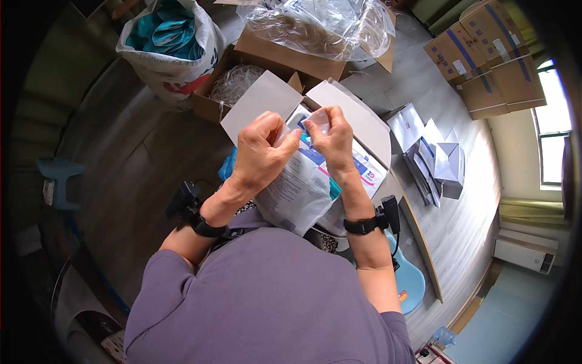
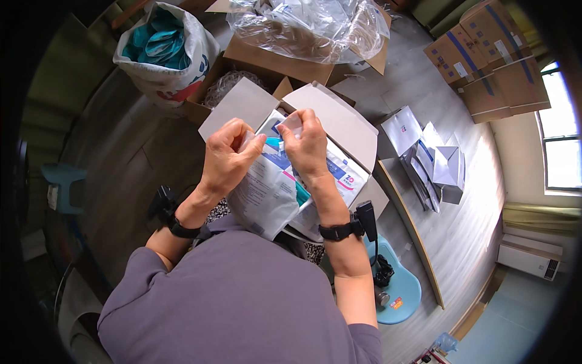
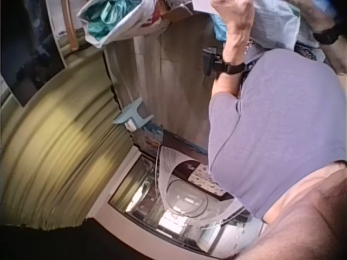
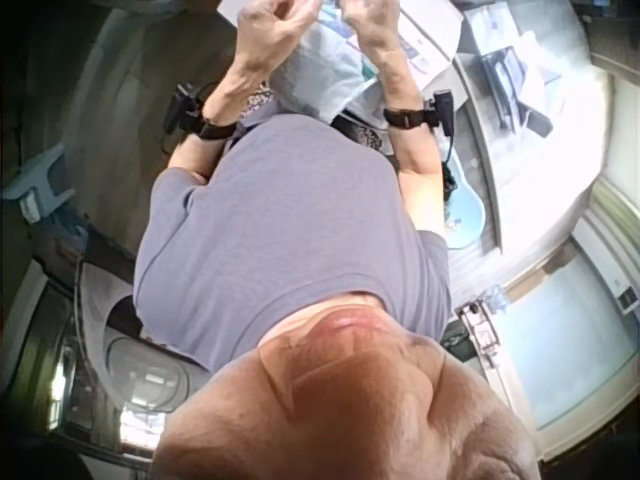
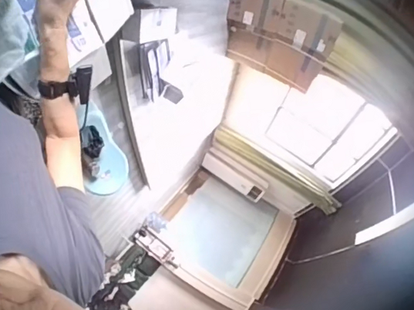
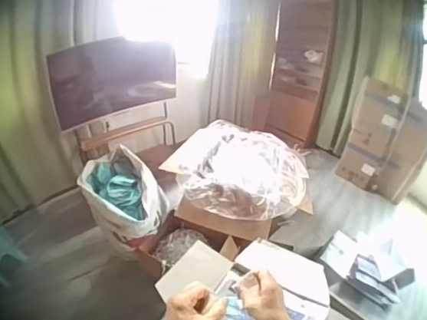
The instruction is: Unpacking teal-colored medical masks from their plastic packaging and arranging them neatly inside a white cardboard box.
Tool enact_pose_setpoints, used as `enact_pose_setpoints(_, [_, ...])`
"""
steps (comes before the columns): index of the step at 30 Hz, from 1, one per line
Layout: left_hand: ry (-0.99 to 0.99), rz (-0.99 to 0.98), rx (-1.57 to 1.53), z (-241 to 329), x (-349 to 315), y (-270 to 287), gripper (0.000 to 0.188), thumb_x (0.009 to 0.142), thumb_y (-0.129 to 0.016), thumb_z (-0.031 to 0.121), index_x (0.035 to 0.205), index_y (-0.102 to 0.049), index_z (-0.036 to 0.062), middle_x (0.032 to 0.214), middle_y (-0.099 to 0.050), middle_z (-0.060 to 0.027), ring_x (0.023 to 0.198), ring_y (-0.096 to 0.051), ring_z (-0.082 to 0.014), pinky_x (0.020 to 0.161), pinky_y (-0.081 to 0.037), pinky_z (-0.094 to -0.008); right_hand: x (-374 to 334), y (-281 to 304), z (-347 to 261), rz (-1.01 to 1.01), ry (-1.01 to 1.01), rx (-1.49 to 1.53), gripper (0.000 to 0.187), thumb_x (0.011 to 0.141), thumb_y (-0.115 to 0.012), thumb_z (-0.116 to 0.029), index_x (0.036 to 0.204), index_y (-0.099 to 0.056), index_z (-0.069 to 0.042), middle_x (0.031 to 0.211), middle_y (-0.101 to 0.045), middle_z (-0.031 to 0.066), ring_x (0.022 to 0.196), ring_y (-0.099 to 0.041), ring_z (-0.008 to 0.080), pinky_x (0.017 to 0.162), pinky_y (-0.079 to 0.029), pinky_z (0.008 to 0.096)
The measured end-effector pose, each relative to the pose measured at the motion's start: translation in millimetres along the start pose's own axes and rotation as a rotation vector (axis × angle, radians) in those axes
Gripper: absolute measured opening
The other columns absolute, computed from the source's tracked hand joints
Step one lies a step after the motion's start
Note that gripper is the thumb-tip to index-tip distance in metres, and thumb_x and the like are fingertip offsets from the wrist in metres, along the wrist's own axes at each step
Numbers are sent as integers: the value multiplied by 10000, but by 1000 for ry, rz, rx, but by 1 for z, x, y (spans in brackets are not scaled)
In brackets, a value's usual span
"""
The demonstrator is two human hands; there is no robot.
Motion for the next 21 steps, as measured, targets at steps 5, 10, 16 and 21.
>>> enact_pose_setpoints(5, [17,18,26,-5,9,-5,152,882,-731,128,863,-691,-17,776,-619,-34,608,-481,-89,547,-400,-268,-8,6,-4,-129,-127,497,372,861,-787,-133,1182,-626,-36,907,-636,28,828,-619,104,713,-519,292])
enact_pose_setpoints(10, [-64,-339,90,-5,17,-30,157,909,-707,129,968,-721,-16,791,-644,-119,652,-568,-186,601,-448,-306,-5,7,1,-241,-207,559,154,866,-801,-174,912,-756,-35,867,-614,-6,767,-552,65,697,-470,207])
enact_pose_setpoints(16, [-275,-290,117,12,23,-41,124,883,-688,95,804,-695,0,738,-611,-155,652,-622,-332,583,-482,-398,-4,17,-1,-42,-88,549,199,836,-795,-64,692,-681,11,811,-587,15,718,-509,71,627,-473,231])
enact_pose_setpoints(21, [-563,-89,250,27,3,-36,164,855,-696,13,721,-601,-3,697,-532,-121,570,-567,-311,498,-437,-370,-5,15,-14,28,-142,531,248,816,-779,-10,622,-629,30,763,-560,43,673,-505,87,582,-467,241])
Point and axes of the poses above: each hand's wrist, its own x-axis towards the middle knuckle, its own y-axis out of the back of the hand, z = x × y, the point moved 7 cm from there along x, towards the middle knuckle
